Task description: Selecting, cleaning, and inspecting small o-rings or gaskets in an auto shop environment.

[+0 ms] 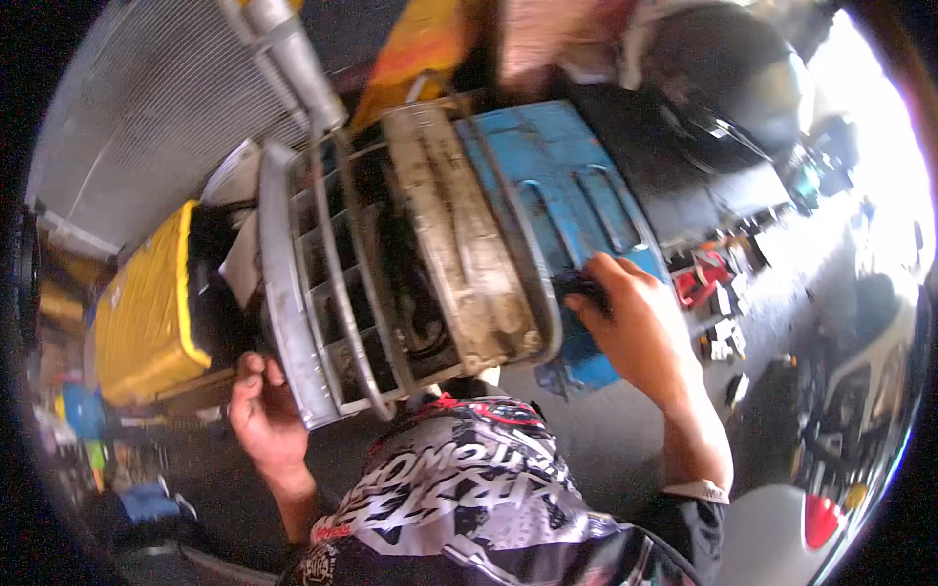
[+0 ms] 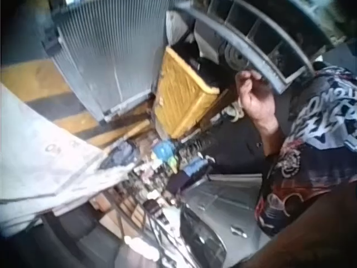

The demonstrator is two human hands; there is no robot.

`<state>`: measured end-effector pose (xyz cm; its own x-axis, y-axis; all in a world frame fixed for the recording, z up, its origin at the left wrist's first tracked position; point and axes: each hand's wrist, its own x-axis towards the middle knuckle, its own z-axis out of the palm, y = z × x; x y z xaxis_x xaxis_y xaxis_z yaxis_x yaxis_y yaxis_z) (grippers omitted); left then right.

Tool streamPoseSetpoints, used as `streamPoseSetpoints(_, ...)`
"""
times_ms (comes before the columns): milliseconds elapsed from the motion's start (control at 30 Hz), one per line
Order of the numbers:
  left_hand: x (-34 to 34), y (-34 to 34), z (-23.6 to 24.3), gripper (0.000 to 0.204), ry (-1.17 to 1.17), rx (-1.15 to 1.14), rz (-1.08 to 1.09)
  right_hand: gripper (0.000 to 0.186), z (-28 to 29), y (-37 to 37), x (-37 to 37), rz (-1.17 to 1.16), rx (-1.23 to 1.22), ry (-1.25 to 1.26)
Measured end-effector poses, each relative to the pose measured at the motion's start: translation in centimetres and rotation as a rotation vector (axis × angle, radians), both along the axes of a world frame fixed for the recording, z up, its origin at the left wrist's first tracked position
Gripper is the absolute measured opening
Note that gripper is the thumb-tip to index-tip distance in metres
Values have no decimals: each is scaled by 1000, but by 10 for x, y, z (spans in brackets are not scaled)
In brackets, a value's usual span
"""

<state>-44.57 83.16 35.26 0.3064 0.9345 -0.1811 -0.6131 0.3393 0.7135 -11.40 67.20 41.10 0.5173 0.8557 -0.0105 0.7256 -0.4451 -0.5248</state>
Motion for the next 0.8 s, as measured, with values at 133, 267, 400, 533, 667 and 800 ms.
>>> streamPoseSetpoints(133,1,-7,1,15,-91,0,-31,18,-3,4,6,29,45,121)
streamPoseSetpoints(267,0,-13,-1,15,-91,-11,11,20,-1,-4,28,-62,74,538)
streamPoseSetpoints(400,5,-17,-6,17,-131,-52,-32,29,35,-1,27,116,361,702)
streamPoseSetpoints(533,0,-19,-17,16,-187,-39,-31,24,93,83,-42,783,-185,481)
streamPoseSetpoints(667,0,-29,-11,14,-200,-17,36,21,77,141,-110,1173,113,46)
streamPoseSetpoints(800,-25,-32,-27,13,-241,-27,-16,17,49,158,-140,1249,-6,-301)
